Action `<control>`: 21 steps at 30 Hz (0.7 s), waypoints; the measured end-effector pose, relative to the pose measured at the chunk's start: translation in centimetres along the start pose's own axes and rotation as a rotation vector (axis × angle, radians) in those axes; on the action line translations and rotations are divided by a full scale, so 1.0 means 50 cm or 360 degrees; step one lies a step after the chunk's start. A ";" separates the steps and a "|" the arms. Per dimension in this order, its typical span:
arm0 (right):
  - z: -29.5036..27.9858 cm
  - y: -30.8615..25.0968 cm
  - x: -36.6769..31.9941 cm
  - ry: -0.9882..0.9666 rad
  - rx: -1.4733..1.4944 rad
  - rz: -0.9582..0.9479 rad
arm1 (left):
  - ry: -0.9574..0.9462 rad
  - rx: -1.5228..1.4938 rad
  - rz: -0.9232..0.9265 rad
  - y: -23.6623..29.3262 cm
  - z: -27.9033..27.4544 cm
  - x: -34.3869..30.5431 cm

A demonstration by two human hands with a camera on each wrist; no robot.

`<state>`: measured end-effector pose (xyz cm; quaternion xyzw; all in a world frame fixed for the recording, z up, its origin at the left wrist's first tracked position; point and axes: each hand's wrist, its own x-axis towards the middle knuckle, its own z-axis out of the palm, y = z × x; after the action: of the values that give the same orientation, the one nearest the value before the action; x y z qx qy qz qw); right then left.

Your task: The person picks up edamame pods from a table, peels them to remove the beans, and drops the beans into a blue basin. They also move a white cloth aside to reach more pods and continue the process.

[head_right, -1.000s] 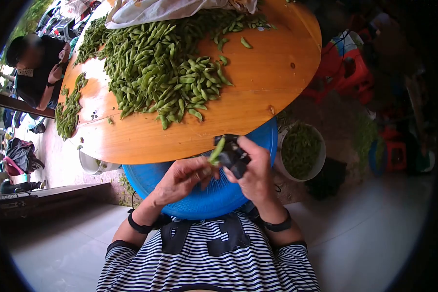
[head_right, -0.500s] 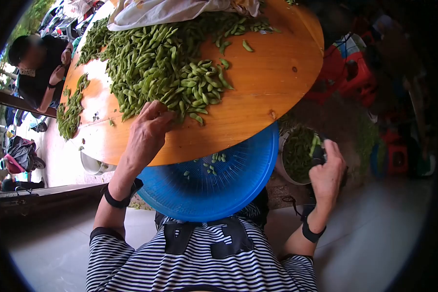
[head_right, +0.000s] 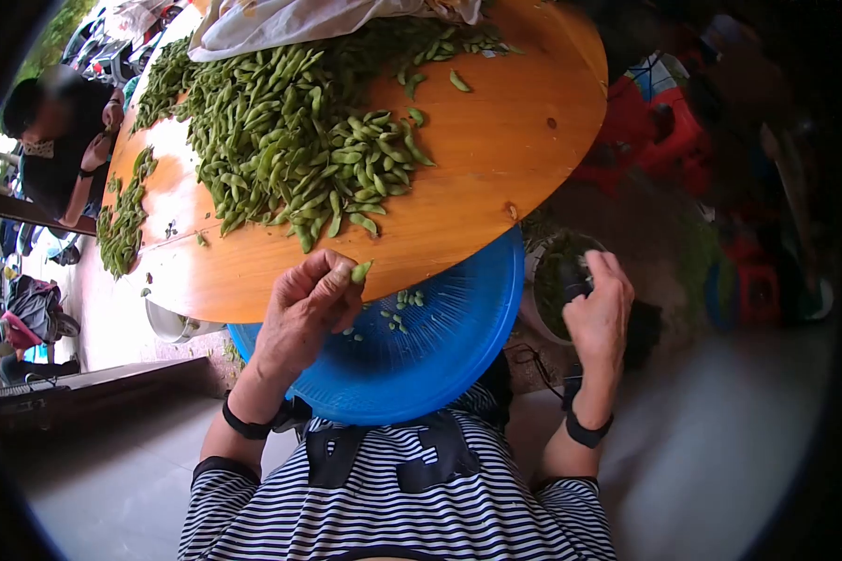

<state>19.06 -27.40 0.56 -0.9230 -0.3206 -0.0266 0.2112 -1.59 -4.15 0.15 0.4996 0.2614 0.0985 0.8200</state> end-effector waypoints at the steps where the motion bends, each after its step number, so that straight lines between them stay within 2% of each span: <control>1: 0.004 -0.031 0.000 0.0077 0.0431 -0.0107 | 0.0001 -0.0065 0.0020 -0.009 0.011 0.000; 2: 0.002 -0.073 -0.005 -0.0064 0.0836 -0.0100 | 0.0002 -0.0131 0.0039 -0.017 0.021 0.000; 4: 0.027 -0.110 -0.021 -0.0569 0.1481 -0.0090 | -0.0029 -0.0098 0.0075 -0.032 0.038 -0.001; 5: 0.035 -0.148 -0.032 -0.0794 0.1803 0.0142 | -0.0010 -0.0091 0.0166 -0.042 0.044 0.000; 6: 0.032 -0.171 -0.029 -0.1057 0.2056 0.0157 | 0.0015 -0.0084 0.0257 -0.050 0.048 -0.002; 8: 0.063 -0.200 -0.039 -0.1015 0.2262 0.0177 | 0.0061 -0.0057 0.0325 -0.055 0.049 -0.009; 10: 0.075 -0.206 -0.040 -0.1084 0.2427 0.0229 | 0.0161 0.0087 0.0557 -0.061 0.045 -0.014; 12: 0.085 -0.205 -0.042 -0.1150 0.2549 0.0184 | 0.0247 0.0235 0.0591 -0.075 0.044 -0.018; 17: 0.089 -0.206 -0.042 -0.1170 0.2524 0.0224 | 0.0322 0.0502 0.0673 -0.087 0.037 -0.013; 19: 0.091 -0.206 -0.044 -0.1159 0.2475 0.0235 | 0.0311 0.0770 0.0863 -0.087 0.034 -0.012; 21: 0.097 -0.202 -0.048 -0.1043 0.2381 0.0131 | 0.0264 0.0632 0.0775 -0.089 0.035 -0.014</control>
<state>10.66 -19.67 -0.51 -0.5098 -0.2650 0.4734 0.6677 -1.70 -7.95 -2.86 0.6879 0.2142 0.2793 0.6347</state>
